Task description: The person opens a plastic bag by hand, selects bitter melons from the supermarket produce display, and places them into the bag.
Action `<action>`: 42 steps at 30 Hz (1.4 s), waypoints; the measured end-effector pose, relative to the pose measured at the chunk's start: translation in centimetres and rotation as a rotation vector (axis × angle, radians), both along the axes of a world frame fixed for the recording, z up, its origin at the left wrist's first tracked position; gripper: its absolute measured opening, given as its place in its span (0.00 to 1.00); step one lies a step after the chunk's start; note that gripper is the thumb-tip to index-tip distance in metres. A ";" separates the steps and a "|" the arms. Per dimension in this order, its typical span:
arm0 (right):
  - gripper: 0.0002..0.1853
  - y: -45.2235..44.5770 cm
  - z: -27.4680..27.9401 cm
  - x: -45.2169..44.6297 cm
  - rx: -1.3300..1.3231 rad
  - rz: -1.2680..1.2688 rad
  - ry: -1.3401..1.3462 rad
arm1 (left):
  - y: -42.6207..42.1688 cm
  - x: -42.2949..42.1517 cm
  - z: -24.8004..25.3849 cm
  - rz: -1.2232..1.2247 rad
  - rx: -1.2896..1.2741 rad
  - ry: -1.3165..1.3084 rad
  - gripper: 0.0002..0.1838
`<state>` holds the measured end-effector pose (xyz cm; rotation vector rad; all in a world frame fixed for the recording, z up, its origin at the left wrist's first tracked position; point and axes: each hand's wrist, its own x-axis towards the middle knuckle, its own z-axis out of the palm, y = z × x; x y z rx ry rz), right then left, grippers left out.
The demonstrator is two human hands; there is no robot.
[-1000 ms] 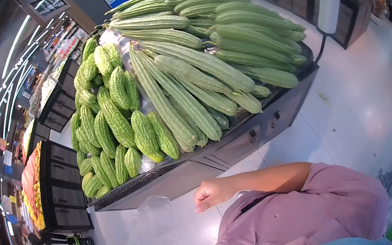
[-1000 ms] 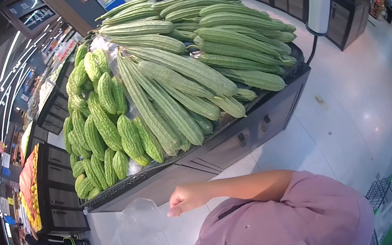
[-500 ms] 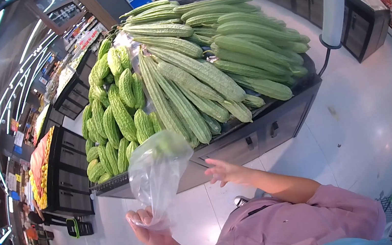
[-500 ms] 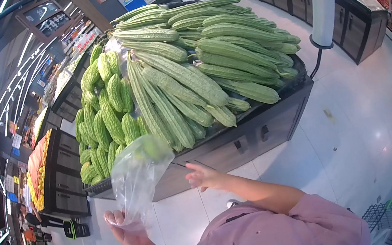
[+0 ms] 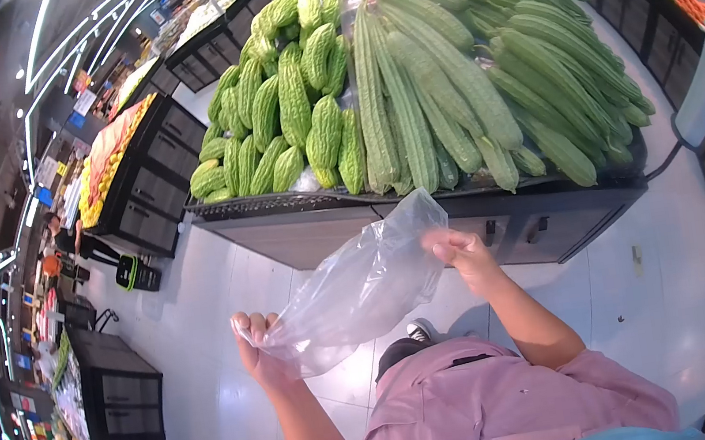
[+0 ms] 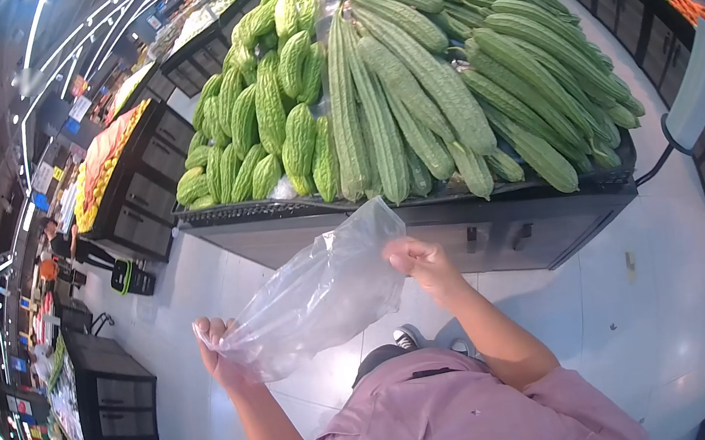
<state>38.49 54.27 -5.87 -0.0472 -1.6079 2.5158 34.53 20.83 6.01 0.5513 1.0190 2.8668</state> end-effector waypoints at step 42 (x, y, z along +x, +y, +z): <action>0.21 -46.3 11.1 -29.5 0.534 0.448 0.865 | -28.5 -18.5 -5.6 0.960 -1.035 -0.105 0.20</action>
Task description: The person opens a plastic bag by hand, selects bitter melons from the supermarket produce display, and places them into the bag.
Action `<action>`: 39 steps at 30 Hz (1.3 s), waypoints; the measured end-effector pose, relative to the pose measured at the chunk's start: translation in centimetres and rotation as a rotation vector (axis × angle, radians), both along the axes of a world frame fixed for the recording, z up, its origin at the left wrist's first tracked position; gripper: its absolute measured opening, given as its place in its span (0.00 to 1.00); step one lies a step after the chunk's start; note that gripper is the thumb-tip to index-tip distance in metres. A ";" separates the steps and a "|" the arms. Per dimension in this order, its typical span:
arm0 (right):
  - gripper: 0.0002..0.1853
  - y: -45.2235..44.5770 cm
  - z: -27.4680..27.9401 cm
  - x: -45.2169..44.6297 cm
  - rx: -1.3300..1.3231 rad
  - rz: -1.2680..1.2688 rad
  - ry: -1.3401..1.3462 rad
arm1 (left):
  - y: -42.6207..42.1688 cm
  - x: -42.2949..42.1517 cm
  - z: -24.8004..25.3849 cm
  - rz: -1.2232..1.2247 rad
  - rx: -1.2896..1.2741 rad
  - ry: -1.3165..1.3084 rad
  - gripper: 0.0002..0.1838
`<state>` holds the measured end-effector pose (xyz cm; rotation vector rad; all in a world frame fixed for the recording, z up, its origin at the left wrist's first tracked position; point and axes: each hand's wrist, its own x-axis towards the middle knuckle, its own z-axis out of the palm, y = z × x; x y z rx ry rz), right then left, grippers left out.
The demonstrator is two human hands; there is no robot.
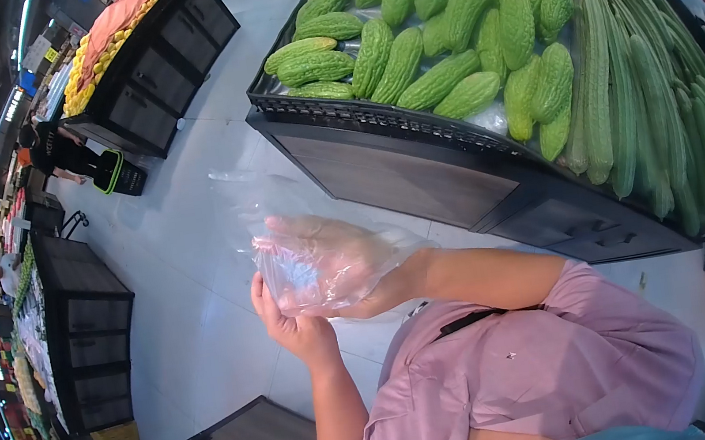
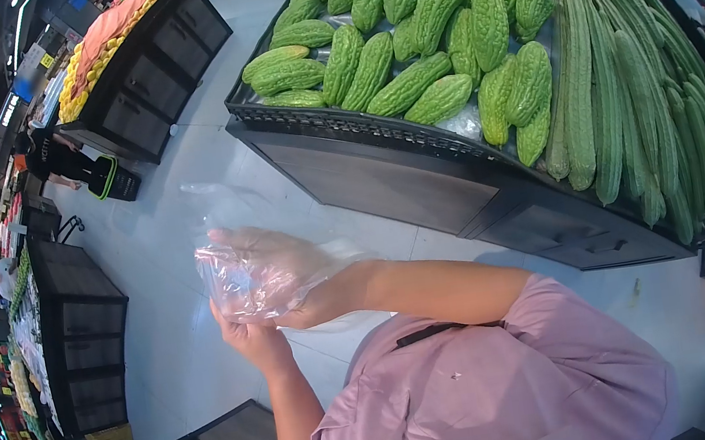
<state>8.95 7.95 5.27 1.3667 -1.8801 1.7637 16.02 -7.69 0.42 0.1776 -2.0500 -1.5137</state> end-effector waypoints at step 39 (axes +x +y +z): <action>0.13 8.2 -1.7 -37.4 -0.229 -0.842 -0.492 | -1.5 -56.2 8.3 -0.530 -0.162 -0.321 0.17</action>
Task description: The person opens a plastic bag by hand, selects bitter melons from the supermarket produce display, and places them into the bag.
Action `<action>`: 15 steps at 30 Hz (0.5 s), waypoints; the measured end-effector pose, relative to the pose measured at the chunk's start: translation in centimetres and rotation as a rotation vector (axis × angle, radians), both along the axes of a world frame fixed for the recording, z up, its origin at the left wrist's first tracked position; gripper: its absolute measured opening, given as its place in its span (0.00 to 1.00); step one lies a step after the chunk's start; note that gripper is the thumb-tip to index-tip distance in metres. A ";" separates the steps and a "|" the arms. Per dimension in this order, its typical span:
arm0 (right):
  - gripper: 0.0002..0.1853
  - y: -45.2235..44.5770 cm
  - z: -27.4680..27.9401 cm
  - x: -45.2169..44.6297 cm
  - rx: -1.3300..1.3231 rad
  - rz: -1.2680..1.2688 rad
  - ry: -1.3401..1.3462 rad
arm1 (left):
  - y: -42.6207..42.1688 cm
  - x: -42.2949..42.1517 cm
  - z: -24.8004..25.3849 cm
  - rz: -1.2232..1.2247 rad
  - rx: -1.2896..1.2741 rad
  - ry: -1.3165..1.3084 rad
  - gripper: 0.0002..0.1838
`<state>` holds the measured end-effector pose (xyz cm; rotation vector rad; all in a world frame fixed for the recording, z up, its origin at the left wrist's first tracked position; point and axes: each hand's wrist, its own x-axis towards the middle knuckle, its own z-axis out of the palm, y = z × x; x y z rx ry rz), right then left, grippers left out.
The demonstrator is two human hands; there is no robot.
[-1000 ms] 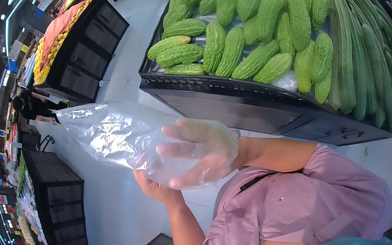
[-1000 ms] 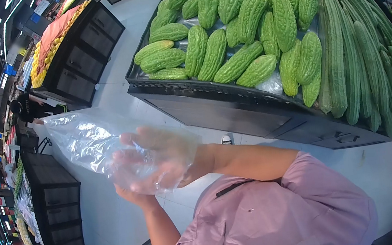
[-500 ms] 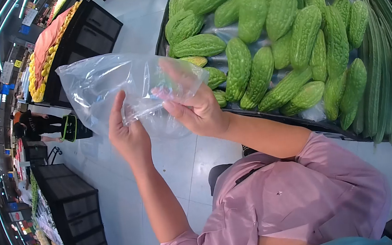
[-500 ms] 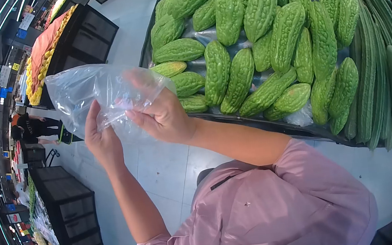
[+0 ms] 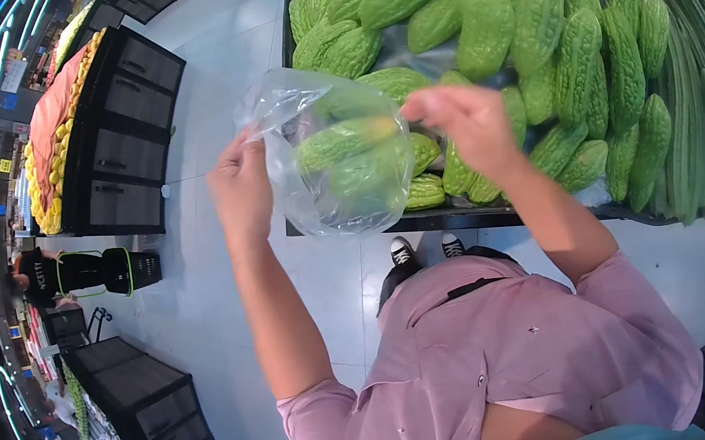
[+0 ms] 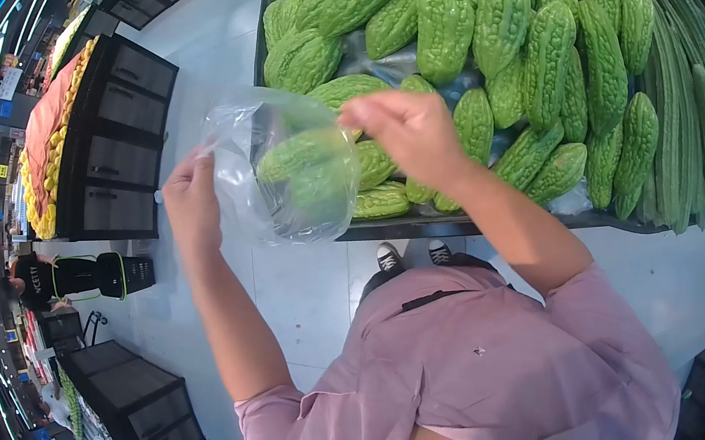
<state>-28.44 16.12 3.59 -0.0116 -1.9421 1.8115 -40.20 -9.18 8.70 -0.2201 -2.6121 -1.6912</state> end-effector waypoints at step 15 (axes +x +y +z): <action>0.41 3.6 -2.6 -7.5 1.195 0.012 -0.349 | -1.9 -3.8 6.9 -0.094 -0.213 0.219 0.16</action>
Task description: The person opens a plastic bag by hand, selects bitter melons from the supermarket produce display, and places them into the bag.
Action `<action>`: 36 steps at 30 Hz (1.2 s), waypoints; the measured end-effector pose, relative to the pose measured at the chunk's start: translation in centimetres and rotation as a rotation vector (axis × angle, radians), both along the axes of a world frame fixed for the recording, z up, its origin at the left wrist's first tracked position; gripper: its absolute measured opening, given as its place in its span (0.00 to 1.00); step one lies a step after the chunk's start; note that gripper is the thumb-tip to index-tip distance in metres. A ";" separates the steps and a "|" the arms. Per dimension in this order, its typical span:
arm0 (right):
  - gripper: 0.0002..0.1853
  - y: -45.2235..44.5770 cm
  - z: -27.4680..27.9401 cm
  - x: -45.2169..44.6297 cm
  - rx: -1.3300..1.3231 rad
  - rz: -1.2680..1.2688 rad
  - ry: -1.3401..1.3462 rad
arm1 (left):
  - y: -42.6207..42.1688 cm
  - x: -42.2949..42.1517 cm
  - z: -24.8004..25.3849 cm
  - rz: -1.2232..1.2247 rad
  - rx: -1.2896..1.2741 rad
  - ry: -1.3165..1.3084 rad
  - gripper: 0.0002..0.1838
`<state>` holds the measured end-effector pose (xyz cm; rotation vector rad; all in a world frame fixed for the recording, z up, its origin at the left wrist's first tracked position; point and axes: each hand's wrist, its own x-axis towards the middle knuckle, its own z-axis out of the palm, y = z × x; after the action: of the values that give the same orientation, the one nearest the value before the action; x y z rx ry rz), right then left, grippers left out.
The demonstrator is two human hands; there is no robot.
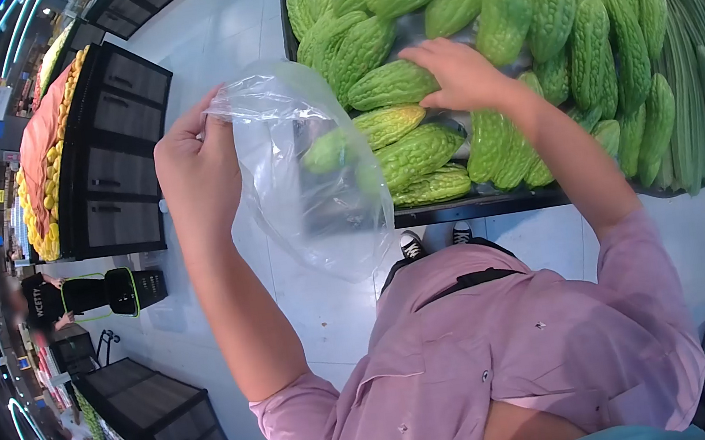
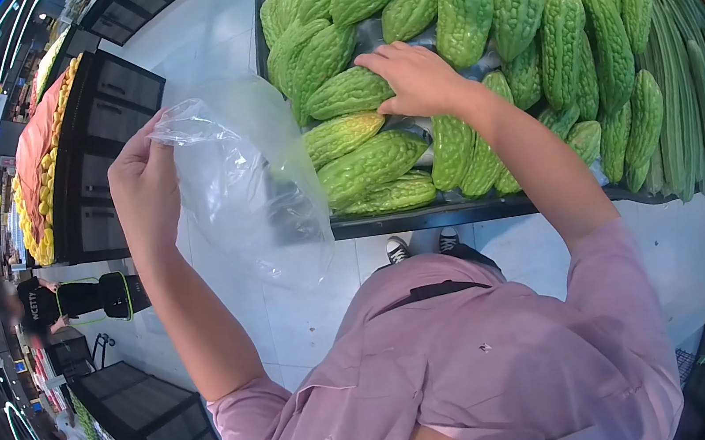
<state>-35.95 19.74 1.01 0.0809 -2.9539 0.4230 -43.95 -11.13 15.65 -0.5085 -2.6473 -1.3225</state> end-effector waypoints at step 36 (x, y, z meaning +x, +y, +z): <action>0.31 -10.2 0.7 4.6 -0.991 -0.175 0.172 | 13.1 14.0 -5.1 -0.506 -0.383 0.671 0.10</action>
<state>-31.33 9.50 1.67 -0.2400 -2.2386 1.6508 -29.97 1.93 10.53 -1.4498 -2.2398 -0.5375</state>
